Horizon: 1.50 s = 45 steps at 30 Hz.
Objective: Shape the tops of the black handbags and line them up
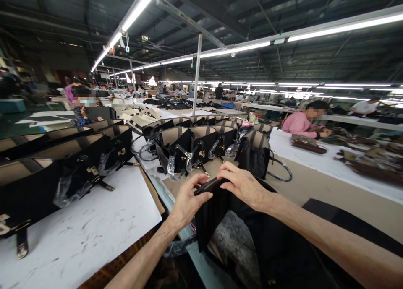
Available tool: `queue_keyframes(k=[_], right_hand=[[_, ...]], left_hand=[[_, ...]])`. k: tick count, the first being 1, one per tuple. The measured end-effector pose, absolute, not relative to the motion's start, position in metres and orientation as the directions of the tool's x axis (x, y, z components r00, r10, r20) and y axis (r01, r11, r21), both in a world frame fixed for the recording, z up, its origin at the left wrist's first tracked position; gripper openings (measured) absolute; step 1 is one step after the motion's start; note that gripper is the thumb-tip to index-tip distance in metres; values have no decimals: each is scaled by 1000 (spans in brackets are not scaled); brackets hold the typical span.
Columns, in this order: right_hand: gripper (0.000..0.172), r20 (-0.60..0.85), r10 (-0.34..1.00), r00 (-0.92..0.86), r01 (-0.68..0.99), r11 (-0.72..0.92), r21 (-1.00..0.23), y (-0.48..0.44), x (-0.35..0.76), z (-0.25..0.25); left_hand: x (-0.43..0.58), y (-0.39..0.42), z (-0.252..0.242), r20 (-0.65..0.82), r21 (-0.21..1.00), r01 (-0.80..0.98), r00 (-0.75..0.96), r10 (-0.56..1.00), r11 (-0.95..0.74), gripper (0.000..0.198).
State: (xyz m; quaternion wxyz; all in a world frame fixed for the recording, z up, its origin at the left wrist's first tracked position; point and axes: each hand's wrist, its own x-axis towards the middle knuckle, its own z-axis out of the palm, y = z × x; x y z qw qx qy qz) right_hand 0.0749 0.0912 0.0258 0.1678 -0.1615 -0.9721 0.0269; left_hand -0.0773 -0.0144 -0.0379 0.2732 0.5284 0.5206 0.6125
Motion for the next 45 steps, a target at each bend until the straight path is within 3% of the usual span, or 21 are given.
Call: queue_keyframes(k=[7,14,23,30,35,45], right_hand=[[9,258,310,-915,310,950,-41,87,78,25],[18,256,308,-916,278,949,-147,96,87,26],[11,335,495,-802,449,869,-208,96,78,21],[5,357,520,-776,466,854,-231,95,76,20],[18,350,488,-800,441,873,-208,95,76,20],[13,340,443,-830,395,896,-204,94,76,27]], left_hand=[[-75,-15,-36,404,906,263,-292,867,-333,32],[-75,-17,-36,399,913,214,-289,870,-348,32],[-71,-17,-37,419,889,327,-307,854,-319,33],[-67,-18,-35,410,888,359,-339,847,-286,31],[-64,-17,-31,384,912,293,-366,848,-286,30],[-62,-12,-25,361,913,327,-367,858,-245,33]])
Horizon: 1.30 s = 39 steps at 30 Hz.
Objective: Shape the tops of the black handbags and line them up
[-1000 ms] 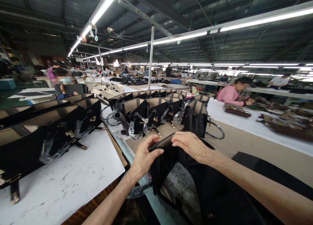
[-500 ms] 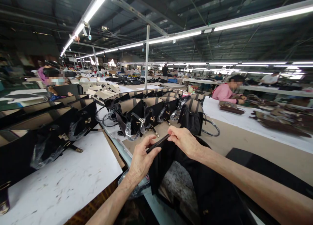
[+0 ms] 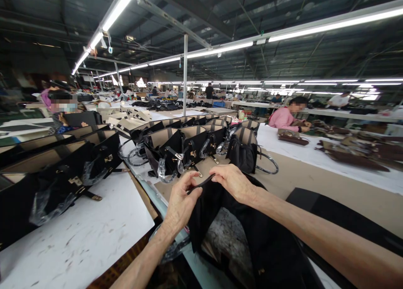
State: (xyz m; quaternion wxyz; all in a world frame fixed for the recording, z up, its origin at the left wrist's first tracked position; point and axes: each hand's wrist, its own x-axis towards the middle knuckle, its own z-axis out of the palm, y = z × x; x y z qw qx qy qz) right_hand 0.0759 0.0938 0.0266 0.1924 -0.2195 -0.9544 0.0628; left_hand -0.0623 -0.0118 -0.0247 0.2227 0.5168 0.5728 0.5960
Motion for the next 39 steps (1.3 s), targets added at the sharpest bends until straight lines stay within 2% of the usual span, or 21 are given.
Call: queue_keyframes(k=[4,7,10,11,14,17,21,23,25,28,31,33,36,39], right_hand=[[12,308,442,-842,415,897,-153,93,74,30],[14,286,455,-843,451,888,-83,93,73,31],[15,328,498,-803,520,854,-26,94,79,34],[19,363,512,-778,546,838,-12,94,83,36],[52,435,567,-700,642,766,34,97,102,39],[64,341,702,-625,747,665,3,101,122,36],[56,155,842,-517,836,536,-120,105,139,27],[48,129,863,-489,849,504,-155,110,145,26],[32,118,850,-513,829,527,-188,117,153,27],[10,80,800,-595,763,593,-258,130,168,29],[10,43,737,-675,675,639,-368,139,183,30],[12,39,706,-707,630,655,-417,143,188,30],[13,28,695,-718,610,649,-455,145,189,28],[14,14,697,-717,609,635,-476,146,188,27]], left_hand=[[-63,-3,-7,318,840,522,-253,914,-147,33],[-59,10,10,276,650,757,-159,948,-62,27],[-54,23,24,218,483,875,-94,971,-23,30],[-53,27,27,194,446,895,-74,978,-20,31],[-54,31,31,130,364,931,-27,991,-22,30],[-55,33,30,135,316,947,7,991,-50,29],[-52,40,28,151,297,951,41,988,-85,36],[-50,47,28,156,295,951,44,987,-89,36],[-52,54,27,189,326,935,82,978,-142,28],[-64,59,22,196,495,825,198,961,-271,14],[-78,60,16,122,681,671,292,949,-294,17],[-83,60,14,91,728,629,308,947,-274,18],[-82,63,20,35,670,711,259,965,-214,15],[-73,71,29,19,468,869,168,986,-157,17]])
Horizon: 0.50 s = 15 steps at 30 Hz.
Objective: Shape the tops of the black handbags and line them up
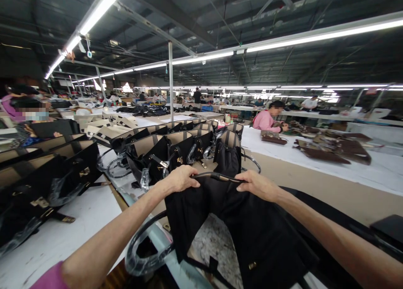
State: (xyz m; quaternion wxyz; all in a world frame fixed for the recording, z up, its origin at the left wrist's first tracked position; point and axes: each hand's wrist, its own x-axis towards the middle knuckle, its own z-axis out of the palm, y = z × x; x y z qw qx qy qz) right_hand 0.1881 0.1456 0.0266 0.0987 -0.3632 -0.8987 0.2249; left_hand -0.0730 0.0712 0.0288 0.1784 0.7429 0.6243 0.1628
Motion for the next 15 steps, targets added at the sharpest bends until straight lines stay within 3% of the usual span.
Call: queue_keyframes(k=[3,5,11,15], right_hand=[[13,9,702,-712,612,626,-483,143,187,27],[10,8,704,-711,616,627,-478,140,187,28],[7,14,704,-710,618,632,-468,134,189,30],[6,25,716,-698,644,642,-416,131,188,31]], left_hand=[[-58,82,34,83,288,945,139,987,-157,23],[-49,90,33,121,263,944,172,978,-199,23],[-42,107,22,69,569,770,303,950,-287,27],[-42,109,20,114,592,739,318,941,-322,26]])
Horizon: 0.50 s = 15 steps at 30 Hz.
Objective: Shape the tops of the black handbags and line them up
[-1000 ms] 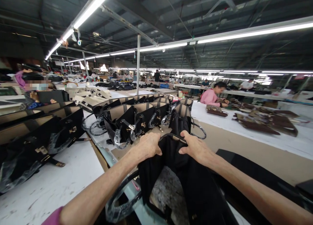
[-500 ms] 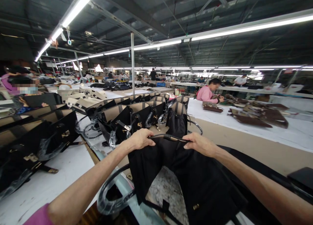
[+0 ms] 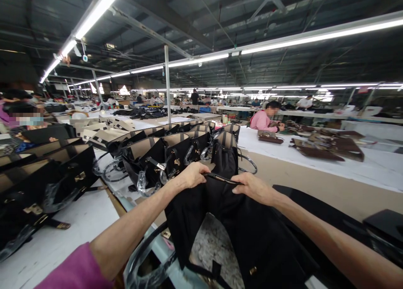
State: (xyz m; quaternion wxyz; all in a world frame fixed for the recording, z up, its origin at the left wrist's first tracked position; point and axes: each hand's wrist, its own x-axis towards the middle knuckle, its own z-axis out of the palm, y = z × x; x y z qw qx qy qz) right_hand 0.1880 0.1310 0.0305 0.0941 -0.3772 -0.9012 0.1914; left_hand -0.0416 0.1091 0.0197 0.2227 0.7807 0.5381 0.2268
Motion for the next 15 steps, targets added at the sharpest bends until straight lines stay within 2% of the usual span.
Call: queue_keyframes(k=[5,11,15], right_hand=[[8,60,717,-694,658,666,-352,125,185,32],[11,63,682,-729,618,695,-368,131,185,31],[20,107,656,-747,599,734,-320,128,182,29]], left_hand=[[-37,105,25,154,466,828,272,950,-313,16],[-37,95,30,151,428,835,310,939,-345,14],[-37,91,28,179,396,843,317,931,-363,17]])
